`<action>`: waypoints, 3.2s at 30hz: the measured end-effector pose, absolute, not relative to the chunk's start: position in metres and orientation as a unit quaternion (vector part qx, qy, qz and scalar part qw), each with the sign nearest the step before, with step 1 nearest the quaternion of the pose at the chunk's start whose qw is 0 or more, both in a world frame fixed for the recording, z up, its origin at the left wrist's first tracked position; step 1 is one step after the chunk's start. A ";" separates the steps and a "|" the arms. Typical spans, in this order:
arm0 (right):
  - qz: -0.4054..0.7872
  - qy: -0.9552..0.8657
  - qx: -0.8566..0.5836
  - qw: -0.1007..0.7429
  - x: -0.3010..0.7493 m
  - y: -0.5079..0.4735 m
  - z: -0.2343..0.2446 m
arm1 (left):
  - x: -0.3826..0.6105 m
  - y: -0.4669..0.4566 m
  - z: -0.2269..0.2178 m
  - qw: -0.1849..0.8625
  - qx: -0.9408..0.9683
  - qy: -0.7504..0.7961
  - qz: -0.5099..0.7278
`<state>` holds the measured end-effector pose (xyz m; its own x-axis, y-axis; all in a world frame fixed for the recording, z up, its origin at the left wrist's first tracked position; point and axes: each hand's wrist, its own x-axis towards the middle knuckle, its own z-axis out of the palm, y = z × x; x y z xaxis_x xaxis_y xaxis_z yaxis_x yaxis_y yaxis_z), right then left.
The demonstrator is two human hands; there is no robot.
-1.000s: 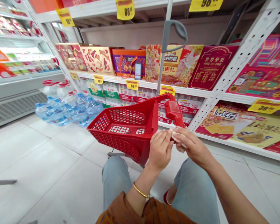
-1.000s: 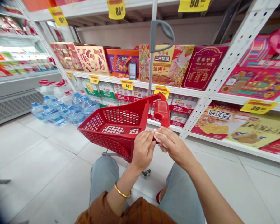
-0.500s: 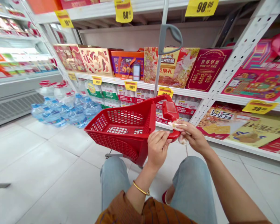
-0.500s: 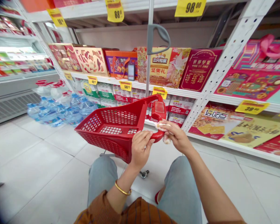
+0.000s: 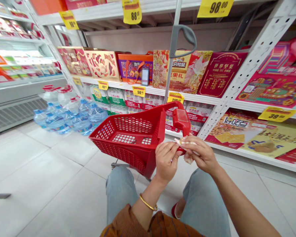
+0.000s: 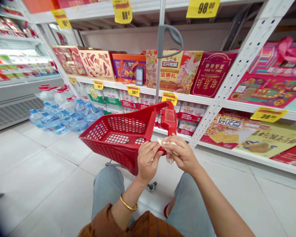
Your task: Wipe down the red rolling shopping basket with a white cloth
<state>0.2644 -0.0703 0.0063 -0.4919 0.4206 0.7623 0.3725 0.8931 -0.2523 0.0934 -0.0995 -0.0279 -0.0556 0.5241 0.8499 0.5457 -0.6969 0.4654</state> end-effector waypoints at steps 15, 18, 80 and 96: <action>0.144 -0.847 -0.244 0.449 0.277 -0.033 0.009 | 0.081 -0.101 -0.026 -0.013 -0.677 -0.389 -0.625; 0.142 -0.833 -0.269 0.462 0.279 -0.023 0.006 | 0.080 -0.102 -0.025 -0.010 -0.676 -0.381 -0.630; 0.166 -0.875 -0.166 0.423 0.243 -0.022 0.011 | 0.040 -0.128 -0.027 0.004 -0.683 -0.388 -0.619; 0.140 -0.857 -0.194 0.457 0.217 -0.050 0.012 | 0.021 -0.142 -0.023 -0.010 -0.659 -0.397 -0.639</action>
